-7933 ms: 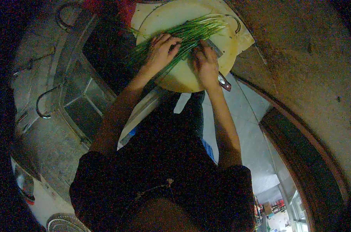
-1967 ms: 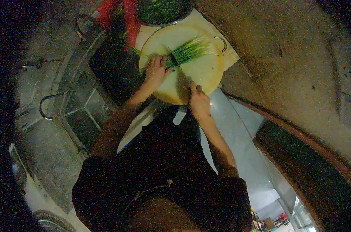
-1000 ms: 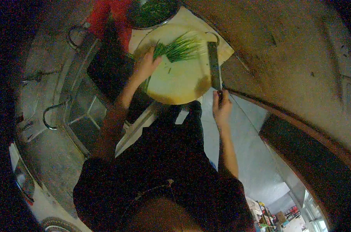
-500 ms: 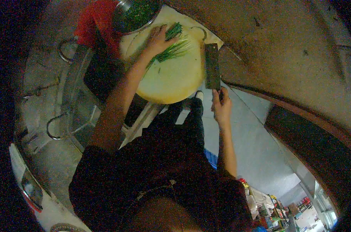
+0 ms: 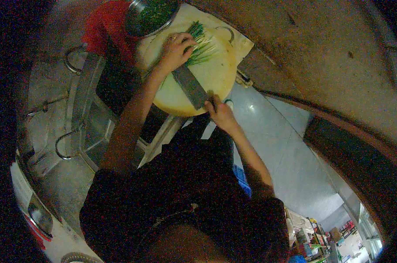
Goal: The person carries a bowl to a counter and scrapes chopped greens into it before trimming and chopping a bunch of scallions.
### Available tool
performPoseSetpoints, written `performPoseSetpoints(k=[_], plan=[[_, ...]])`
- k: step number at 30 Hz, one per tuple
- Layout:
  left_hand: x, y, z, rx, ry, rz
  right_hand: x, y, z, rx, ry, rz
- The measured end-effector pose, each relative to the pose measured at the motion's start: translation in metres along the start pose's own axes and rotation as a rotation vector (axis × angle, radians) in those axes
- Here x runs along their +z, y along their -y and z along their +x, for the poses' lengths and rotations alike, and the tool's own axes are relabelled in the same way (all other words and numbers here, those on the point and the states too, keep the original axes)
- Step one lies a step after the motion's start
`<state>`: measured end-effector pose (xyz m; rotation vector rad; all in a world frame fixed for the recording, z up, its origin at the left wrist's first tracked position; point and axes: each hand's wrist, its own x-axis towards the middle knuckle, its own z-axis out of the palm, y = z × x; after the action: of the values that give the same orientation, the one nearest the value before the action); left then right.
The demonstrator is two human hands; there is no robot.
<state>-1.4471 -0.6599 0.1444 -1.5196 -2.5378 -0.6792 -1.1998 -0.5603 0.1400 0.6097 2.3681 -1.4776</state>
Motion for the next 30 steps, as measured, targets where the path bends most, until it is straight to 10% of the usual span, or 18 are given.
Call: performPoseSetpoints(k=[1,11,19,21,30], plan=[[0.001,-0.002,-0.001,0.000,0.002,0.000,0.010,-0.009,0.008,-0.244,-0.250,-0.496],[0.017,-0.006,0.010,-0.135,-0.021,0.239,-0.020,0.014,0.038,-0.156,-0.044,-0.774],[0.015,-0.008,0.022,-0.170,0.020,0.231,-0.049,0.026,0.077,-0.351,-0.419,-0.198],[0.007,-0.006,0.020,-0.354,0.001,-0.271,-0.046,0.028,0.093,-0.319,-0.417,-0.027],[-0.064,-0.045,0.019,-0.379,-0.189,-0.736,-0.034,0.108,0.095,-0.492,-0.441,0.441]])
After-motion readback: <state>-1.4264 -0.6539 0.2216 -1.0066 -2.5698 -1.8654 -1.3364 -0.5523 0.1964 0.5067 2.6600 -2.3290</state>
